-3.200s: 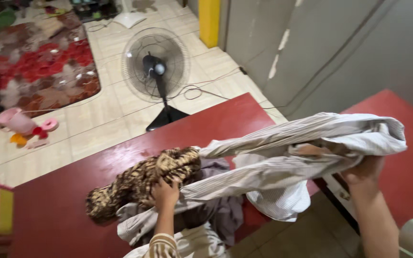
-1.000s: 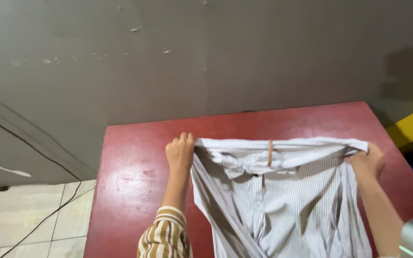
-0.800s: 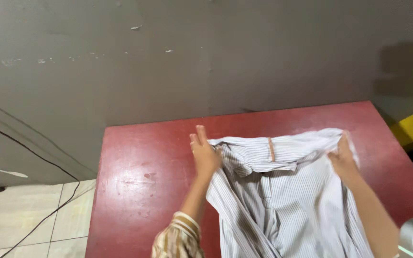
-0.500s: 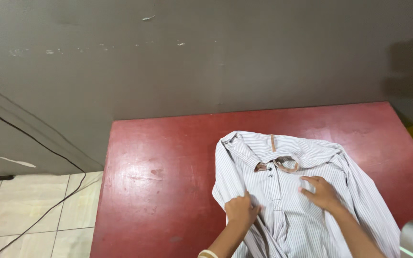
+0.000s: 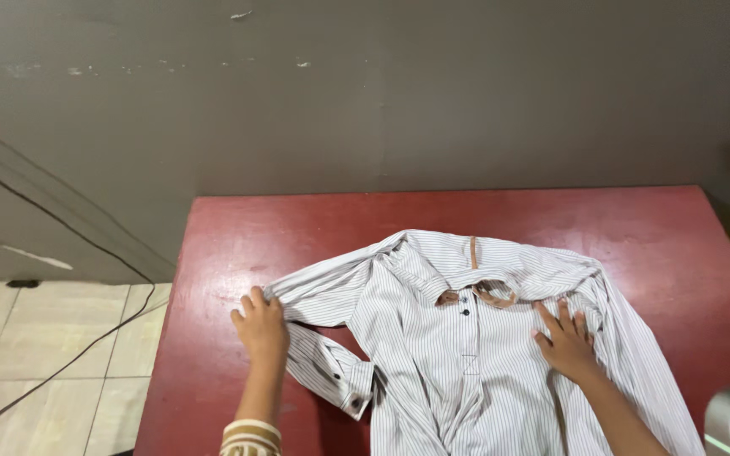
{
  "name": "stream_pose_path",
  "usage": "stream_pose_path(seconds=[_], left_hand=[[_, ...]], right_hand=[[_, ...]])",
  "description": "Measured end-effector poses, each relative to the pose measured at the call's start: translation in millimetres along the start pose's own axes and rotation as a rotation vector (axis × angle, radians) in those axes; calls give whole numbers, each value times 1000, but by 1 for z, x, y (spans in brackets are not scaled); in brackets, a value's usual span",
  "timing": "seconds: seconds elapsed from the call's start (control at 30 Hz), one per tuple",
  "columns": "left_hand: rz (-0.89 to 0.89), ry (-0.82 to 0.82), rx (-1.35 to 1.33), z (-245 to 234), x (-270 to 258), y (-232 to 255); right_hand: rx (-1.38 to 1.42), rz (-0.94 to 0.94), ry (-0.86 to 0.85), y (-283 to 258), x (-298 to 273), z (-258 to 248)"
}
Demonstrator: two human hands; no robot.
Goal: The person lays a white blouse on a red table, smooths it, and buttons the front. They place a green hanger into the blouse, adjust the sleeves, and hang it on a nearby clothing rack. The person then repeats the process with a striped shirt, buttoning it and placing it on a hanger before hanging it on the rack.
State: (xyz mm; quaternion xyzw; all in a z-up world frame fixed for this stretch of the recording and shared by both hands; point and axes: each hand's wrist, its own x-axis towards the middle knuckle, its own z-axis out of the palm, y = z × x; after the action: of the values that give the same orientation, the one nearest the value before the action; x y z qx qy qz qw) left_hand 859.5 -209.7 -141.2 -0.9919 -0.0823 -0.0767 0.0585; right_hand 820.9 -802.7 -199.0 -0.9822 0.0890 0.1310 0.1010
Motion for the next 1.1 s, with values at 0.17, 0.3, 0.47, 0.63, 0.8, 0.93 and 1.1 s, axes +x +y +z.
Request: stream_pose_path(seconds=[0.17, 0.3, 0.47, 0.63, 0.8, 0.93, 1.1], left_hand=[[305, -45, -367, 4, -33, 105], [434, 114, -704, -7, -47, 202], [394, -537, -504, -21, 10, 259], [288, 157, -1028, -45, 53, 261], [142, -31, -659, -25, -2, 270], [56, -13, -497, -6, -51, 257], [86, -105, -479, 4, -93, 210]], right_hand=[[-41, -51, 326, -9, 9, 2], [90, -233, 281, -32, 10, -8], [60, -219, 67, -43, 53, -46], [289, -554, 224, -29, 112, -74], [350, -402, 100, -32, 87, -48], [48, -397, 285, -25, 38, -4], [-28, -391, 334, -14, 17, 10]])
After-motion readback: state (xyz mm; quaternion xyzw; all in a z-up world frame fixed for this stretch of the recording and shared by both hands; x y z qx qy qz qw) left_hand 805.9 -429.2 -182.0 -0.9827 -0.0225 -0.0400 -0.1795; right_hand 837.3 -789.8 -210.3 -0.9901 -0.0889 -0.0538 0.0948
